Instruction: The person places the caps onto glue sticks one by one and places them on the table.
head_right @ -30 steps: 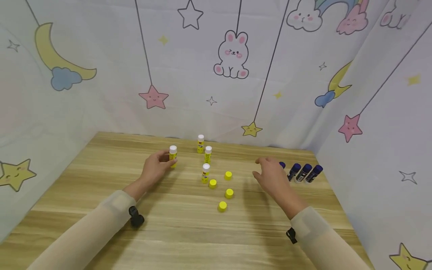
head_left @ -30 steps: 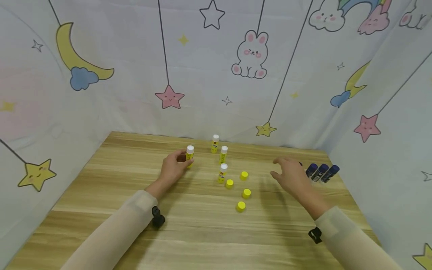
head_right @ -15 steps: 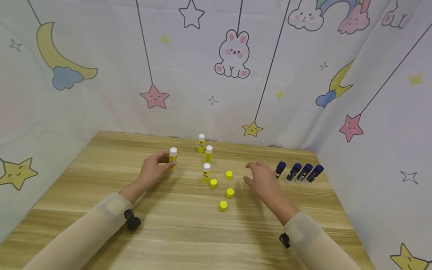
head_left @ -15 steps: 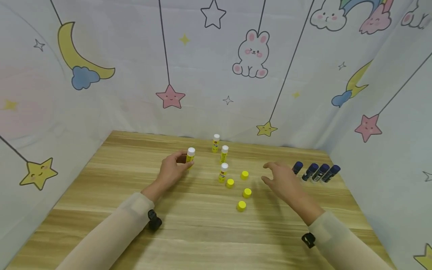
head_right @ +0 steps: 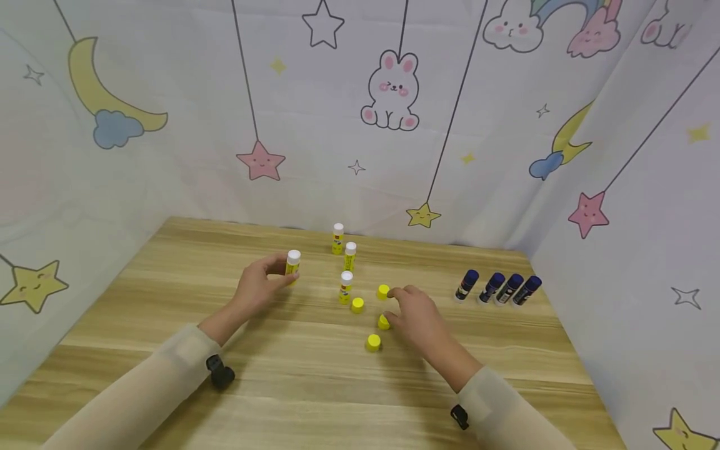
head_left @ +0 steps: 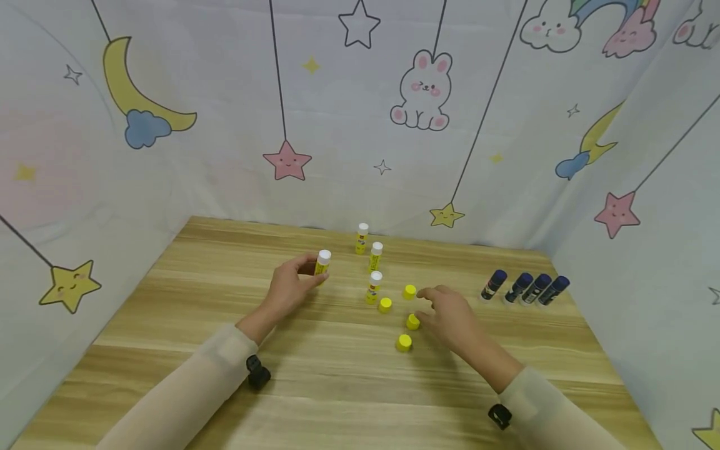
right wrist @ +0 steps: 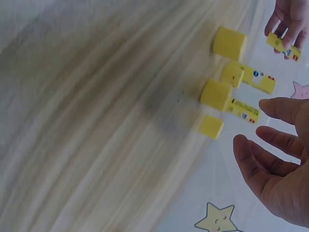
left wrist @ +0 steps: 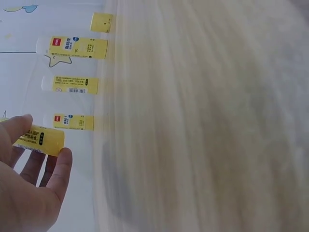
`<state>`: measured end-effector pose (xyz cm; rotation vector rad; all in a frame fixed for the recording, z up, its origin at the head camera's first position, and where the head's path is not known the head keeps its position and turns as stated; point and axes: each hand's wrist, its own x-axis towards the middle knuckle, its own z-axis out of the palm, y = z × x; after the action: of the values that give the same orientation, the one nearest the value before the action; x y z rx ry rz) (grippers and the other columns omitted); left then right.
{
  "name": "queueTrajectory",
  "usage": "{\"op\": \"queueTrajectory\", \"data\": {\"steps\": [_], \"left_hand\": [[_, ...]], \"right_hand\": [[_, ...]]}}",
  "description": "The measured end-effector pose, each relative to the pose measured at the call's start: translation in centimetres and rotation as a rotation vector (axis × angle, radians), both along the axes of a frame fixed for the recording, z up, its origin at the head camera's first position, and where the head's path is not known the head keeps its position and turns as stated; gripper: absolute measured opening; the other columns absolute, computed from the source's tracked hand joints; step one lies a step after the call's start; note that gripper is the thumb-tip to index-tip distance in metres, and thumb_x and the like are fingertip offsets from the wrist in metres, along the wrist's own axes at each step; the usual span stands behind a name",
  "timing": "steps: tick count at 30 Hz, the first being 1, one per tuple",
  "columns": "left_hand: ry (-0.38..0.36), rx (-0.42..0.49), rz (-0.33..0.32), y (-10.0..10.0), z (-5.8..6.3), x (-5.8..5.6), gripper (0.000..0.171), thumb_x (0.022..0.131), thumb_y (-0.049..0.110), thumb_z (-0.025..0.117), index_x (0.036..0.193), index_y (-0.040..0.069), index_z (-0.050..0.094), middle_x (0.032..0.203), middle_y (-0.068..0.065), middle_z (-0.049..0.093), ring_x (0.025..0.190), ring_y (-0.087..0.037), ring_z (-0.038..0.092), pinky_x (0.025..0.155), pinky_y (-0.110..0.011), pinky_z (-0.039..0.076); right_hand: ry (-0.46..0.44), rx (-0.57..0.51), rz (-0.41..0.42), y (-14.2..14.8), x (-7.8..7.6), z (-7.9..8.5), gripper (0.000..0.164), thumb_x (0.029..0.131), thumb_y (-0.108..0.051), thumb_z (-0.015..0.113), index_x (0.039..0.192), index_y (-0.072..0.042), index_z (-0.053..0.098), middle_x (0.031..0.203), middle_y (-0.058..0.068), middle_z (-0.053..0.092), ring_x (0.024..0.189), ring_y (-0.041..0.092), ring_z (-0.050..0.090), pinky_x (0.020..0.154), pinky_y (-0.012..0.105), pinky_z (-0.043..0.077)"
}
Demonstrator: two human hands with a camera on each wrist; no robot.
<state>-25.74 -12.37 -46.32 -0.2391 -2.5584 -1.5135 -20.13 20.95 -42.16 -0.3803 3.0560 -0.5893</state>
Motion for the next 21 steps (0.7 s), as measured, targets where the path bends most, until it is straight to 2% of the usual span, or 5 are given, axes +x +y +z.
{"op": "queueTrajectory", "data": {"steps": [8, 16, 21], "left_hand": [[-0.021, 0.021, 0.002, 0.1, 0.3, 0.6, 0.040, 0.090, 0.022, 0.080, 0.127, 0.013, 0.067, 0.115, -0.013, 0.072, 0.111, -0.032, 0.065, 0.095, -0.052, 0.051], [-0.014, 0.024, 0.005, 0.3, 0.5, 1.1, 0.038, 0.089, 0.023, 0.081, 0.124, 0.015, 0.069, 0.111, -0.008, 0.073, 0.105, -0.028, 0.066, 0.090, -0.049, 0.053], [-0.015, 0.022, 0.003, 0.7, 0.6, 1.6, 0.037, 0.088, 0.022, 0.082, 0.123, 0.014, 0.070, 0.110, -0.007, 0.073, 0.104, -0.026, 0.066, 0.089, -0.047, 0.054]], "right_hand": [[0.013, 0.006, 0.065, -1.3, 1.1, -1.1, 0.031, 0.089, -0.021, 0.080, 0.118, -0.011, 0.073, 0.109, 0.006, 0.069, 0.090, 0.018, 0.065, 0.074, 0.035, 0.057], [0.070, 0.056, 0.206, -1.9, 1.7, -2.2, 0.024, 0.083, -0.023, 0.084, 0.104, -0.013, 0.076, 0.093, -0.002, 0.067, 0.075, 0.009, 0.054, 0.066, 0.028, 0.049], [0.091, 0.063, 0.273, -2.1, 1.9, -2.8, 0.024, 0.079, -0.023, 0.085, 0.100, -0.013, 0.076, 0.090, -0.004, 0.067, 0.073, 0.008, 0.052, 0.068, 0.029, 0.049]]}}
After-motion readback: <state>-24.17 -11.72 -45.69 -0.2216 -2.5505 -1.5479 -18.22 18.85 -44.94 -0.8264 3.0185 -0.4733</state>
